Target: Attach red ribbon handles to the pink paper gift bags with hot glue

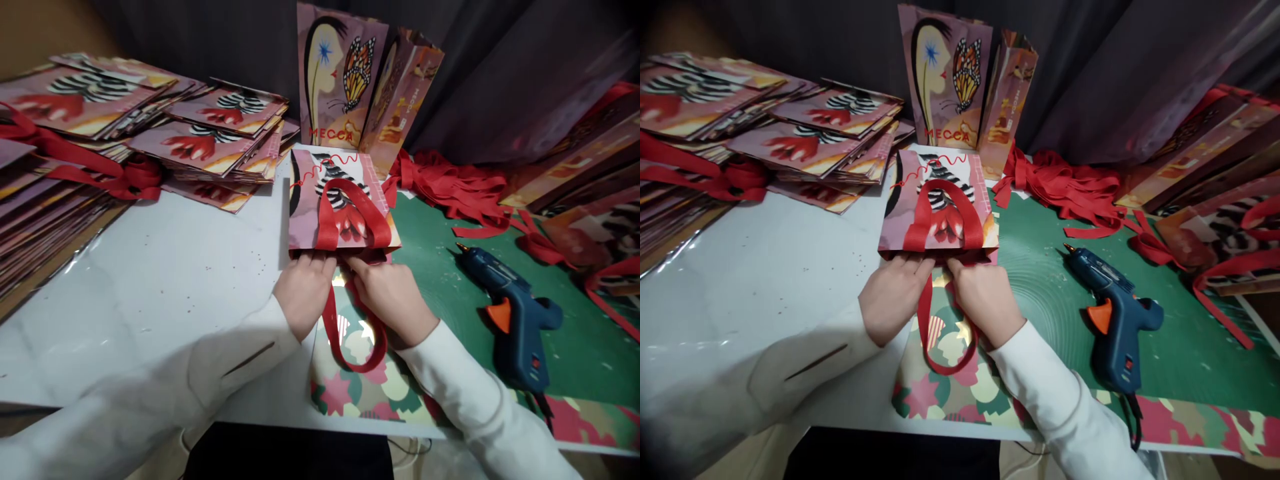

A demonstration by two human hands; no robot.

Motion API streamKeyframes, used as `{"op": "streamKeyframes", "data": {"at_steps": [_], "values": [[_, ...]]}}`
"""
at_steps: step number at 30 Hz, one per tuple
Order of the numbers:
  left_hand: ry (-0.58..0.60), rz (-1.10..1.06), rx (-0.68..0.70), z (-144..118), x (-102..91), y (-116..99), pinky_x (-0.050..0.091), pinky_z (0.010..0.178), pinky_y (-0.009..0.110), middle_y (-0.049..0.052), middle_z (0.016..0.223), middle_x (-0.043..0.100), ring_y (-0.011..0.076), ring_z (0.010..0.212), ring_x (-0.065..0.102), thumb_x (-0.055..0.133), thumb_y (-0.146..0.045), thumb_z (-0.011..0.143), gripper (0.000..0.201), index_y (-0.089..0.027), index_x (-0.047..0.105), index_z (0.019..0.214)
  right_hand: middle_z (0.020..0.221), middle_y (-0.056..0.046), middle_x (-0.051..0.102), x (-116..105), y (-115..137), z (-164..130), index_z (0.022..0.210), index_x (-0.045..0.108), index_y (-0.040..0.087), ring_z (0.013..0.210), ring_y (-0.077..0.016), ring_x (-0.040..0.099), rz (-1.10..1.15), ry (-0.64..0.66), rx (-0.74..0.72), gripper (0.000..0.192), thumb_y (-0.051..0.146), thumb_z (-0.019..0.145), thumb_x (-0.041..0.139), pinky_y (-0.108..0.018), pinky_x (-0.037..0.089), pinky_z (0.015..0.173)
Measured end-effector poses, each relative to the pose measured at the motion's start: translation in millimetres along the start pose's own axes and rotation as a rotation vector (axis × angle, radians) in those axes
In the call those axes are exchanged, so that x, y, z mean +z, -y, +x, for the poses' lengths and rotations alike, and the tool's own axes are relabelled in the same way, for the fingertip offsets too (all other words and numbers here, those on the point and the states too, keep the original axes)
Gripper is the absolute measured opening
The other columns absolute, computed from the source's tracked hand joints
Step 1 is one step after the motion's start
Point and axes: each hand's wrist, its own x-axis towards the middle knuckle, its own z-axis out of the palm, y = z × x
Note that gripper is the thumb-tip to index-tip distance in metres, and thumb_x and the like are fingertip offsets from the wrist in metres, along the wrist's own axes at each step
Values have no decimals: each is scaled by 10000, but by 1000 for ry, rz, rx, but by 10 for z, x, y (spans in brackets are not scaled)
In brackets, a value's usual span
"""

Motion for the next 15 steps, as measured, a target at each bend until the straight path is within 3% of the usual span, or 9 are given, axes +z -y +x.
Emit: {"op": "streamKeyframes", "data": {"at_steps": [9,12,15], "values": [[12,9,-36,26,-27,37,499,824,398,211,1193,603,309,1050,588,348,-82,928,417,-86,498,1317,941,-158,730,0,202,142,1234,582,140,767,-229,693,35,-79,31,364,153,917,404,-322,488,707],[27,-20,-73,9,-40,71,493,836,429,205,1225,595,326,1071,587,345,-89,930,446,-140,472,1355,1021,-155,726,-13,212,140,1296,547,172,729,-220,697,61,-58,64,405,156,916,406,-324,501,679],[23,-81,-70,12,-49,97,496,792,437,226,1130,630,340,1037,605,342,-47,905,413,-68,530,1272,1020,-154,727,-46,230,145,1329,518,184,721,-224,701,72,-24,94,426,156,923,391,-319,506,638]]}}
